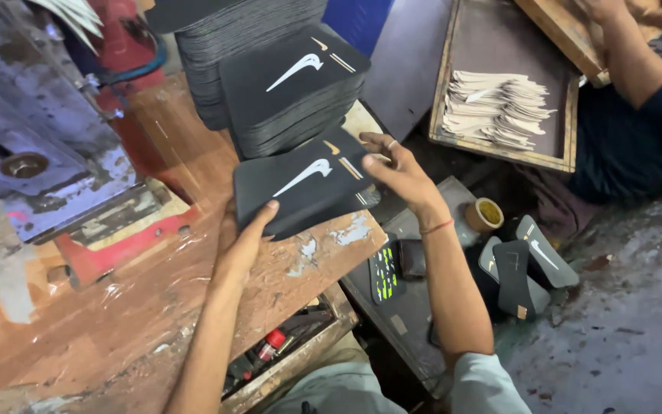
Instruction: Manually aligning fabric pieces and using a press to apply logos.
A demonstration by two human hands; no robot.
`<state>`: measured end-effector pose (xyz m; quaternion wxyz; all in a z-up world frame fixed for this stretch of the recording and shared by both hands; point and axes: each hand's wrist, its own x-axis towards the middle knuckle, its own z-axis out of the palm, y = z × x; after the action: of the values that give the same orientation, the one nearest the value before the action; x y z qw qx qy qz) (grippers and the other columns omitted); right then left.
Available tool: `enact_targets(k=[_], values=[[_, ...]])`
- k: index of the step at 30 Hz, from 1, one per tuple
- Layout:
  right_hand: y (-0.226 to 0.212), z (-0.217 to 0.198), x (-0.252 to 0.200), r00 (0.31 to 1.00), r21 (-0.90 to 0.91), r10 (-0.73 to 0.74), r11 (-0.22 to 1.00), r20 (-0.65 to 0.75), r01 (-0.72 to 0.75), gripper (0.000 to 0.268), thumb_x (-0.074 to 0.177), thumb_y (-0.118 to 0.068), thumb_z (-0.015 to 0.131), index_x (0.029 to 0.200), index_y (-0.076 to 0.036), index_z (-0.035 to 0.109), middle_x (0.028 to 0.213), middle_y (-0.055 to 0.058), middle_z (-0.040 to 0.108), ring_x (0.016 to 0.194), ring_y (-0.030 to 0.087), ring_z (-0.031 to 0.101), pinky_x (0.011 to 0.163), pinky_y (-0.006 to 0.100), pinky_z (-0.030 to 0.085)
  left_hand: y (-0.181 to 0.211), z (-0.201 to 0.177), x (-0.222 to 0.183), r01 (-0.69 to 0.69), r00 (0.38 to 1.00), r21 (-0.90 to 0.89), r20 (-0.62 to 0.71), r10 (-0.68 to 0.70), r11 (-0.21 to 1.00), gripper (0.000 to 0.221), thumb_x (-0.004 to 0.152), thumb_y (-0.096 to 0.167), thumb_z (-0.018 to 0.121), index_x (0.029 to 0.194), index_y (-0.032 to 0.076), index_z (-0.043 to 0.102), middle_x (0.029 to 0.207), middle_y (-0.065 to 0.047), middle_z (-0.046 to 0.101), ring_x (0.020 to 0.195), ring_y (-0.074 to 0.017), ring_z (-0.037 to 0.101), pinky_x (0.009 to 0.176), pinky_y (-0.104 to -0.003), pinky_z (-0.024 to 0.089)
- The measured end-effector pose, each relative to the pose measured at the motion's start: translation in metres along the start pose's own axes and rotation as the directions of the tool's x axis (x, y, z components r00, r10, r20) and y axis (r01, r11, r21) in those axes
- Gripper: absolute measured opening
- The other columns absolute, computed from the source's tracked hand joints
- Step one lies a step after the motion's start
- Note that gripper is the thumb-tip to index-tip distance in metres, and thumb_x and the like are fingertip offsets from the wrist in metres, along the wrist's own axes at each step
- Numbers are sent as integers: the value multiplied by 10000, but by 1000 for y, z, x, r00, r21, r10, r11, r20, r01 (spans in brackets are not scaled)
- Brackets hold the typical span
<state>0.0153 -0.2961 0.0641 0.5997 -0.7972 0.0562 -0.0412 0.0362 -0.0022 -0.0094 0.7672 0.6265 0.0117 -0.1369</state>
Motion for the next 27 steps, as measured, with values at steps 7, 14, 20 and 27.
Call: enact_targets(k=[7, 14, 20, 27], values=[[75, -10, -36, 986, 103, 145, 985, -79, -137, 484, 1056, -350, 625, 1328, 50, 630, 1050, 62, 697, 863, 121, 647, 764, 272, 522, -11, 9, 0, -130, 990, -109, -66, 123, 986, 566, 902, 236, 785, 1364, -9, 568, 1216, -115, 695, 1080, -185, 667, 886, -301, 568], [117, -19, -40, 973, 72, 123, 991, -194, -111, 321, 986, -239, 706, 1136, 42, 746, 926, 66, 715, 770, 137, 662, 672, 284, 542, 4, 4, -2, -3, 990, -22, -140, 0, 1000, 616, 802, 311, 795, 1324, 51, 598, 1146, -109, 722, 984, -221, 730, 686, -392, 636], [-19, -67, -78, 772, -90, -90, 995, -630, 43, 244, 1110, -181, 671, 1201, 45, 678, 927, 147, 691, 687, 181, 638, 537, 332, 484, -22, 4, 13, -299, 945, 60, -124, 304, 953, 599, 830, 286, 813, 1319, 2, 614, 1183, -135, 733, 1074, -210, 705, 907, -335, 581], [-247, 37, -20, 683, -86, -560, 798, -469, 596, 256, 1091, -152, 681, 1297, -40, 577, 1060, 76, 704, 777, 80, 663, 619, 190, 518, -3, -4, 6, -281, 941, 404, -61, 333, 871, 682, 796, 411, 819, 1309, 11, 616, 1188, -181, 719, 1086, -296, 705, 932, -396, 554]])
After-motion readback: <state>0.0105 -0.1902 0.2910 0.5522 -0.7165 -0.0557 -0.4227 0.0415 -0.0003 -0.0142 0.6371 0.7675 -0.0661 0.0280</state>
